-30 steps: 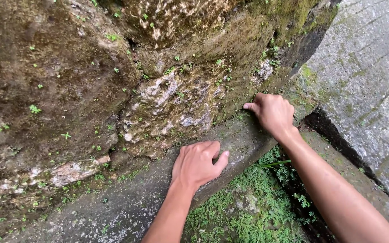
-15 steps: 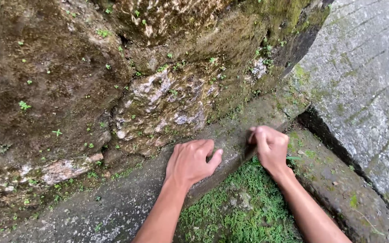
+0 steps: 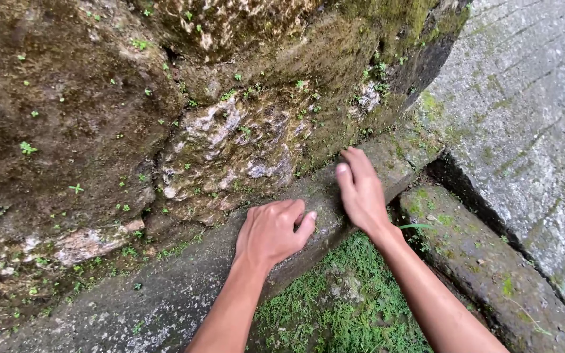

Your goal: The person is removing weeds and moss from a stone wall and collecting them in a red dustpan.

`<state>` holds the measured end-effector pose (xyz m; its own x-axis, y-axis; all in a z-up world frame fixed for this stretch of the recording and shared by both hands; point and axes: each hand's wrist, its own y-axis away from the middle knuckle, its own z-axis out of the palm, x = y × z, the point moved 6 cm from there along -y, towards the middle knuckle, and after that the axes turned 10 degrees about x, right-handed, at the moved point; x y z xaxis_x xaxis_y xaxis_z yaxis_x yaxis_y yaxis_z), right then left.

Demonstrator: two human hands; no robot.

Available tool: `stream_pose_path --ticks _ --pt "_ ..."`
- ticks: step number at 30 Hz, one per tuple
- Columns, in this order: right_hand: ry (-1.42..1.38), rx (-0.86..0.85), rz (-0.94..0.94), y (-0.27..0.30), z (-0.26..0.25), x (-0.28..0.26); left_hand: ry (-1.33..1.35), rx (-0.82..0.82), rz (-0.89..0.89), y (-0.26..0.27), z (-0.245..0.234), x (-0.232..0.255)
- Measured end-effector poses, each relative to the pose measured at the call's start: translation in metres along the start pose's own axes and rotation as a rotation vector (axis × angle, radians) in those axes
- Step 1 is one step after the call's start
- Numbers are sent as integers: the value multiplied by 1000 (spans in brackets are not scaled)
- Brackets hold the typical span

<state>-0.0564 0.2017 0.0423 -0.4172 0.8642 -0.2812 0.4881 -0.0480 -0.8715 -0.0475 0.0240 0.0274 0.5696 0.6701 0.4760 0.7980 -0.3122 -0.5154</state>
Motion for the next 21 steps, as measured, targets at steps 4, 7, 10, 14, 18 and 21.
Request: stream_pose_path --ticks 4,7,10,14,18,21 --pt "-146 -315 227 47 15 12 13 15 23 3 7 -6" --pt "-445 -412 210 84 11 18 43 95 118 0 4 -4" --pt "-420 -127 772 102 -12 49 -58 -171 -67 3 21 -16" --pt "-284 -24 687 81 -46 5 -82 -5 79 6 18 -10" --pt "-321 127 803 109 -56 7 -47 31 185 11 29 -11" --pt "-290 111 697 107 -72 -2 -90 75 335 16 40 8"
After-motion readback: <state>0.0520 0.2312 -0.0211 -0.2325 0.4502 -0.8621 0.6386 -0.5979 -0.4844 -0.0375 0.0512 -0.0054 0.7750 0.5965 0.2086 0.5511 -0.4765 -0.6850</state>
